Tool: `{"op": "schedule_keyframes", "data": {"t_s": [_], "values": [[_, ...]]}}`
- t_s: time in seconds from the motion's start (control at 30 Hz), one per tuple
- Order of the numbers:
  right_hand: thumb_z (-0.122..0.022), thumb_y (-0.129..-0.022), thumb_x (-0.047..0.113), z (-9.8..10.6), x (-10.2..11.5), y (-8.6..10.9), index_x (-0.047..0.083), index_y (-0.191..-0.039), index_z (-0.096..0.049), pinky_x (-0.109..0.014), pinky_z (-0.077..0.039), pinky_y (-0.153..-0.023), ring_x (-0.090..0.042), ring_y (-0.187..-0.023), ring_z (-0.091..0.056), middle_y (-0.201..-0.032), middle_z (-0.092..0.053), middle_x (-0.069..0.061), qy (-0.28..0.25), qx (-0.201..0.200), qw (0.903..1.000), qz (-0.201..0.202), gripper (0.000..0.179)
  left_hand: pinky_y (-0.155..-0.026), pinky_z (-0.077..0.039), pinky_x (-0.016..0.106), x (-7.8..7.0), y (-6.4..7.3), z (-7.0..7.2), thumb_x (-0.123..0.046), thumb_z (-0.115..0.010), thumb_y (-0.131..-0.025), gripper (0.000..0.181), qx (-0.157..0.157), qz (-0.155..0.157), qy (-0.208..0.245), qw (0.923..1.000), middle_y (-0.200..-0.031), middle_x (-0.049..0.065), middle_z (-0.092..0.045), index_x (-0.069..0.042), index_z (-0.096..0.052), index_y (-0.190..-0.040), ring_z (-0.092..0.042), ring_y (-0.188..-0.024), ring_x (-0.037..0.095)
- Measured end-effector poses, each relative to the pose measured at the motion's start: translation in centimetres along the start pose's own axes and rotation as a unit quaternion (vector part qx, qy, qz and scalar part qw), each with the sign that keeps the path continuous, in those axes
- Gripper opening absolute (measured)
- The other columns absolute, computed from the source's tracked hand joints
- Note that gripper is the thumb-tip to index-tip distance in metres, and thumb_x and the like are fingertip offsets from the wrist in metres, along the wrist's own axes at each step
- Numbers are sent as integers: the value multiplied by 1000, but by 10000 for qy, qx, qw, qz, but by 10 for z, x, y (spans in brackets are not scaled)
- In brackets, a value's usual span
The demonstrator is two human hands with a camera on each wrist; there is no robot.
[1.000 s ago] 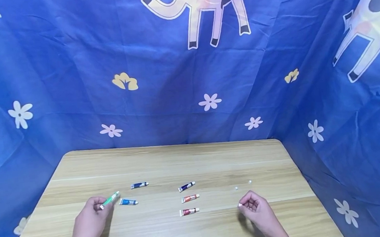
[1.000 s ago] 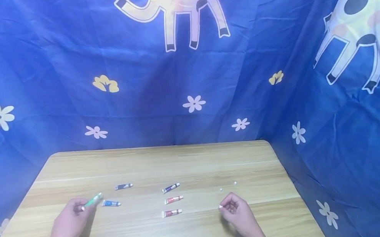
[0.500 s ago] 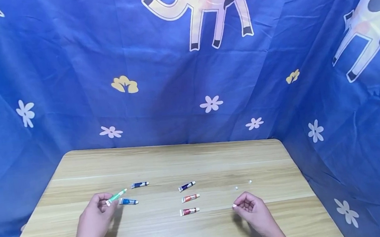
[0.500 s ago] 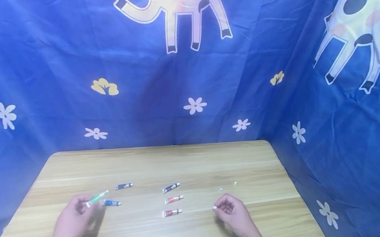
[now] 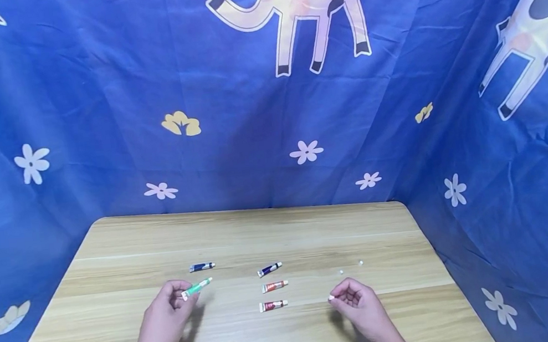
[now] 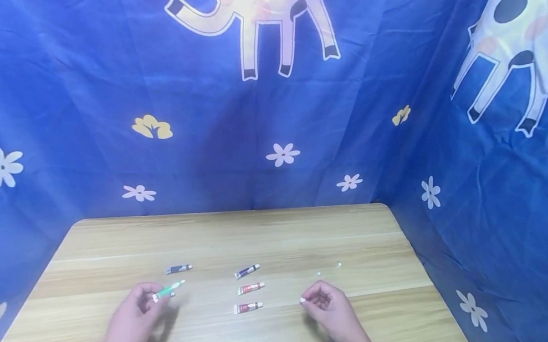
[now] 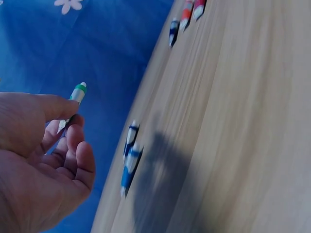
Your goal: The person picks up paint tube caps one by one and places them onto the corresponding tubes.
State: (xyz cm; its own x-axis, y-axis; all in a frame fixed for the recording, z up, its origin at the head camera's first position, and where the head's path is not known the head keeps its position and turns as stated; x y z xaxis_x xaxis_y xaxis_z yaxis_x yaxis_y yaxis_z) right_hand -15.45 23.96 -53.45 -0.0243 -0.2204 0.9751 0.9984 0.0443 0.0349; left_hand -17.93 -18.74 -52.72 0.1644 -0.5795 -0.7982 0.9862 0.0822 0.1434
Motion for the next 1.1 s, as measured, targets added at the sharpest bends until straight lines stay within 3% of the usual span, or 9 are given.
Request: {"op": "schedule_keyframes", "data": {"t_s": [0.23,0.6,0.83,0.97,1.1], "values": [[-83,-90,7,-7,0,3,-3,-106,-70,-18,-57,-76,-7,-85,-65,-94,-68,0,58,96,9999,-94,22,-62,-48,23,-15,13,-23,-19,-75,-102,30,129,-38,221,9997,-96,2,-62,-8,-62,-128,-53,-76,8],[-81,-92,6,-23,-13,11,2,-107,-72,-19,-58,-77,-8,-85,-66,-94,-69,2,77,301,9992,-240,19,-60,-51,22,-39,35,-77,-11,-78,-98,21,285,-92,799,9964,-86,0,-61,-12,-67,-115,-54,-72,10],[-82,-92,8,-34,-15,13,-1,-107,-72,-18,-57,-75,-6,-83,-65,-94,-72,-5,86,418,9991,-23,20,-62,-49,21,-52,48,-106,-12,-80,-96,20,596,-399,977,9926,-83,-2,-60,-13,-67,-110,-53,-69,7],[-83,-92,9,-42,-14,14,-1,-107,-72,-17,-56,-74,-5,-82,-65,-96,-72,-13,20,513,9987,-76,21,-62,-46,21,-56,50,-118,-15,-81,-96,20,795,-514,1003,9904,-82,-4,-58,-16,-66,-109,-51,-68,5],[-83,-92,9,-48,-14,14,0,-107,-73,-17,-55,-73,-5,-81,-65,-95,-72,-11,-2,571,9983,-138,20,-60,-45,20,-60,53,-126,-15,-82,-95,21,990,-723,1108,9863,-81,-4,-57,-15,-66,-109,-50,-66,3]]}}
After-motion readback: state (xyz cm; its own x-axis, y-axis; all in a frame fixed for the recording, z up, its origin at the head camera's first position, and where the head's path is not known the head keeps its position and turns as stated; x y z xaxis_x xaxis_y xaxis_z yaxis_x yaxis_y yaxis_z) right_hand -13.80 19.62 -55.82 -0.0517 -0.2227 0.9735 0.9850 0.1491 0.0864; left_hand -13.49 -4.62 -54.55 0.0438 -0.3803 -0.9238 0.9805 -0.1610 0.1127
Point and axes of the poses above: each hand's wrist, its own y-axis away from the middle knuckle, its own z-axis out of the back of the hand, x = y × z, the point moved 5 cm from there along -y, towards the middle knuckle
